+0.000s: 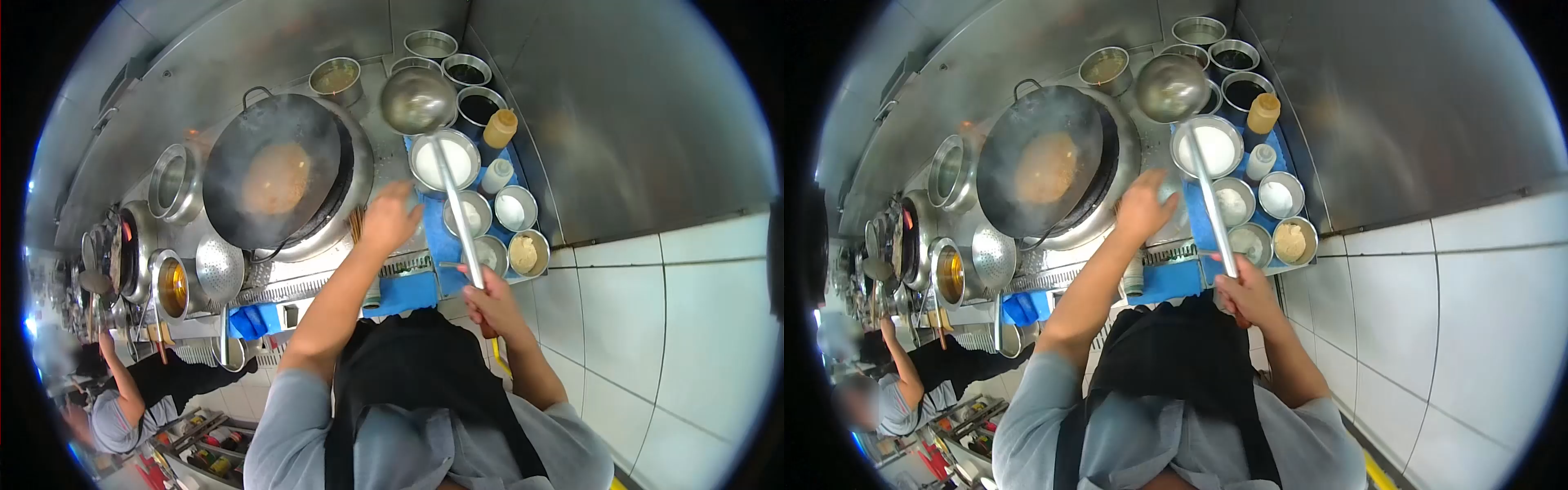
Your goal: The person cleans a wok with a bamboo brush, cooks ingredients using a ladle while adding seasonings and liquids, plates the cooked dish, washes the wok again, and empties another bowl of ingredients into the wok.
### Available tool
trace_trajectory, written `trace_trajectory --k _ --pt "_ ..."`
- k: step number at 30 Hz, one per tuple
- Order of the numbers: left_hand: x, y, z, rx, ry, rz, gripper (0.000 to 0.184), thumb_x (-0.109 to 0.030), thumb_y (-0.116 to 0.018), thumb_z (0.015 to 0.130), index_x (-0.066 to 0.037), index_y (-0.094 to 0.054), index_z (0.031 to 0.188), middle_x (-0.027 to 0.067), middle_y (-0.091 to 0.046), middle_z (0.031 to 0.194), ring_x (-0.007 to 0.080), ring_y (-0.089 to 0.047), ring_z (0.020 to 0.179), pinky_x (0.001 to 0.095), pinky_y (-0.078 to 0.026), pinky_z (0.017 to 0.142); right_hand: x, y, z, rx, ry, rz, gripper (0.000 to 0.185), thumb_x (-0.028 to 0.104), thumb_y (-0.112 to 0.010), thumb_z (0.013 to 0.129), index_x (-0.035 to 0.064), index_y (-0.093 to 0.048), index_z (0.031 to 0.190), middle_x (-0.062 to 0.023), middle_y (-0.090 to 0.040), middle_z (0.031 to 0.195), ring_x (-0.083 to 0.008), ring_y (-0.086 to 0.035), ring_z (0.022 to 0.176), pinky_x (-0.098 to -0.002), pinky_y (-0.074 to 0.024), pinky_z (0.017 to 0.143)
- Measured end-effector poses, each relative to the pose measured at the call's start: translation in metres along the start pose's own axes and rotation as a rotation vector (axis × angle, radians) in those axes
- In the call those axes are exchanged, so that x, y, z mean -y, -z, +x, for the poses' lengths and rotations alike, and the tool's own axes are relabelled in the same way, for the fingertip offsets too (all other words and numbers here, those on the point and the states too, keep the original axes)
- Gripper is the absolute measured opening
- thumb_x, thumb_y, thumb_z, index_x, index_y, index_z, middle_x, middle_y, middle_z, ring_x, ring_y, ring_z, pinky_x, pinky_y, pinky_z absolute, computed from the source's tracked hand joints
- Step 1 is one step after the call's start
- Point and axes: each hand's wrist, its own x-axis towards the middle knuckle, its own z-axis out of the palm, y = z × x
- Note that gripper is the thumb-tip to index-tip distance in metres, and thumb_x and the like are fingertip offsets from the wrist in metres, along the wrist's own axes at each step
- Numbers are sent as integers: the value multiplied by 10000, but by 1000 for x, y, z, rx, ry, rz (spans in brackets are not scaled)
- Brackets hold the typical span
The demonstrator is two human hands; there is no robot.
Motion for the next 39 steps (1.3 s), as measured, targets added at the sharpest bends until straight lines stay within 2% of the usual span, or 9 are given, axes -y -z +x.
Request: trace_trajectory --k 2,6,9,15,18,22,24,26,39 --pt "-11 -41 50 113 20 23 517 -246 -769 843 47 -648 1252 250 -656 1277 415 -643 1181 464 -526 1031 5 26 -6 -74 23 -57 448 65 -622 994 27 -518 1428 10 -512 676 -71 -471 502 -251 -386 476" --pt "3 -112 109 479 291 447 541 -262 -731 827 52 -661 1262 245 -610 1349 367 -604 1270 421 -514 1073 20 56 -14 -202 33 -248 477 59 -623 985 17 -508 1446 24 -516 678 -58 -479 499 -238 -388 468" --pt "-18 -95 122 566 305 480 509 -231 -722 820 59 -671 1235 258 -599 1361 378 -588 1280 405 -512 1072 19 70 -17 -220 35 -240 493 58 -627 984 21 -509 1461 33 -518 680 -51 -488 503 -233 -397 464" --pt "-12 -118 123 469 340 493 454 -208 -714 821 82 -689 1170 249 -639 1296 364 -622 1229 382 -537 1036 20 85 -21 -269 15 -299 548 41 -605 990 47 -470 1521 41 -525 681 -48 -488 502 -223 -398 465" --pt "10 -137 121 445 240 513 410 -169 -716 811 68 -705 1146 243 -700 1192 354 -694 1114 400 -569 988 27 84 -27 -319 6 -307 567 46 -626 978 71 -482 1526 45 -526 688 -37 -478 525 -232 -429 487" --pt "32 -140 125 306 352 326 269 -139 -731 778 -13 -771 1013 210 -757 1047 354 -750 943 421 -598 905 31 81 -36 -372 -8 -434 565 41 -629 967 96 -507 1516 48 -524 683 -32 -472 551 -245 -436 506" --pt "41 -125 130 236 388 247 215 -137 -746 756 -50 -789 948 195 -766 1010 350 -757 899 425 -604 859 43 72 -42 -329 -55 -442 569 36 -626 963 97 -510 1516 49 -516 675 -36 -470 551 -247 -427 506" --pt "15 -51 136 134 401 -77 166 -138 -753 743 -68 -792 888 185 -763 956 357 -747 885 415 -595 840 43 65 -45 -274 -78 -449 573 34 -623 958 84 -506 1517 44 -525 661 -43 -478 534 -242 -408 496" --pt "147 180 76 -204 278 275 110 -87 -678 809 -86 -756 887 171 -752 954 369 -725 920 462 -574 830 30 -113 34 188 -91 -319 541 32 -602 969 46 -488 1498 10 -553 727 -69 -512 511 -232 -406 477"
